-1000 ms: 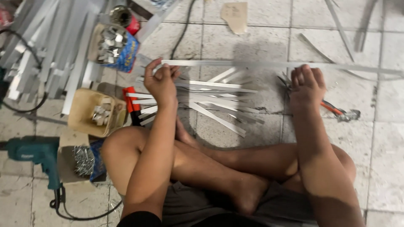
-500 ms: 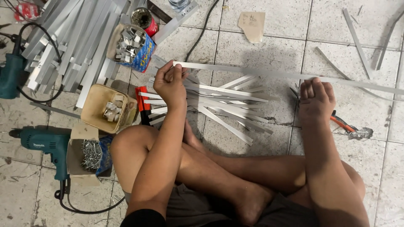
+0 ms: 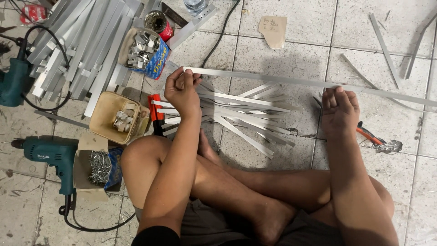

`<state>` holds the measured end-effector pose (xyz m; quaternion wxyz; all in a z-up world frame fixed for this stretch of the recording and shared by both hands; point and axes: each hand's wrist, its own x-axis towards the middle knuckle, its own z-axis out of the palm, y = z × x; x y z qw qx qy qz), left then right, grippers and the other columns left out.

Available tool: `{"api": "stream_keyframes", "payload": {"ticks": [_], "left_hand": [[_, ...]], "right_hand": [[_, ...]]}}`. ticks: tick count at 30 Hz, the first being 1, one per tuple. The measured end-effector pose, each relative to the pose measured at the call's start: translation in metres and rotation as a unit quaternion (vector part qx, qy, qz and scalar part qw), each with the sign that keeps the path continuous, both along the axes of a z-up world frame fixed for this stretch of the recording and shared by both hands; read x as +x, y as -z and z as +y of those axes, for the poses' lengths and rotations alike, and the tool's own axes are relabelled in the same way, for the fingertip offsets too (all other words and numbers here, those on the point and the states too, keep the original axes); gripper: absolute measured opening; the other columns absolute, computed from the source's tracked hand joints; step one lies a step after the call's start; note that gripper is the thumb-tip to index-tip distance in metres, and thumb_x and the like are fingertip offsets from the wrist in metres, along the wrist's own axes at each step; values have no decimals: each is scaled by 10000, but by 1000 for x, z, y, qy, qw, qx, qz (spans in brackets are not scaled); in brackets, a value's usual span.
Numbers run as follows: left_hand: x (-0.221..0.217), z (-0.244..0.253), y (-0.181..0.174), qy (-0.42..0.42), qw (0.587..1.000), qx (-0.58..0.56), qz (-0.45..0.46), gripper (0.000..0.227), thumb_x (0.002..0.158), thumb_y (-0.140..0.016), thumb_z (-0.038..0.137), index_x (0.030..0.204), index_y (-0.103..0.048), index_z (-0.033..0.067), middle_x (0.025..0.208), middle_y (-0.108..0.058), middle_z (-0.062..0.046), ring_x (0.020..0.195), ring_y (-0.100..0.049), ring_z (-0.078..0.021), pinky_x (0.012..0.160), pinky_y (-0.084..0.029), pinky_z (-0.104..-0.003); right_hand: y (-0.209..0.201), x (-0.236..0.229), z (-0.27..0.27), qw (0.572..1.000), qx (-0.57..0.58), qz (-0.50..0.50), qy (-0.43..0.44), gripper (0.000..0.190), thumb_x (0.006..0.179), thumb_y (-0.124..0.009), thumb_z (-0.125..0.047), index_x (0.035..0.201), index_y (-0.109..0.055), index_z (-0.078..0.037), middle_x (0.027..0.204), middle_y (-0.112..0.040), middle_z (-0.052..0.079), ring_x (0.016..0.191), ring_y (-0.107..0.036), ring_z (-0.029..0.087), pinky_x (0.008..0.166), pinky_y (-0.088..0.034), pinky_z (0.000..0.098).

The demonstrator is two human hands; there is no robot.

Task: The person sits on the floor and repeatedly cuts long metal strips into shorter segments using tin snips. The cut pieces are placed in a pile on the floor.

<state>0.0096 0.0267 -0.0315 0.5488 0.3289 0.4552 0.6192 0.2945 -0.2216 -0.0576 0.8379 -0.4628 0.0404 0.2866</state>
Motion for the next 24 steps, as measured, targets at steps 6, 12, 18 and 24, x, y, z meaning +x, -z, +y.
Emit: {"api": "stream_keyframes", "payload": {"ticks": [6,12,18,24], "left_hand": [[-1,4,2,-23,1000,0,-5,146,912,-684,-9,1054,-663,-33,791,-729,-169,668,-735,-227,601,-663,-319],[-1,7,2,-35,999,0,-4,130,908,-679,-29,1037,-681,-40,827,-736,-183,648,-727,-226,594,-666,-331],[-2,5,0,-44,999,33,1,145,899,-685,-53,1044,-689,-56,732,-721,-160,631,-725,-214,598,-670,-332],[-4,5,-2,-42,997,67,-3,177,896,-686,-60,1072,-685,-38,742,-717,-127,647,-715,-204,602,-658,-320]], "right_hand": [[10,6,-2,1000,-3,7,-20,237,978,-703,-33,792,-599,-135,907,-730,54,849,-734,173,857,-672,294],[7,6,-3,999,-16,0,-32,210,969,-701,-34,811,-592,-121,926,-741,83,858,-747,200,863,-671,297],[8,7,-4,999,-18,-5,-43,139,950,-707,-24,857,-637,-100,935,-746,104,855,-752,197,892,-671,310],[9,7,-2,998,3,-38,-52,237,939,-700,-8,768,-571,-110,854,-656,89,704,-579,130,900,-661,317]]}}
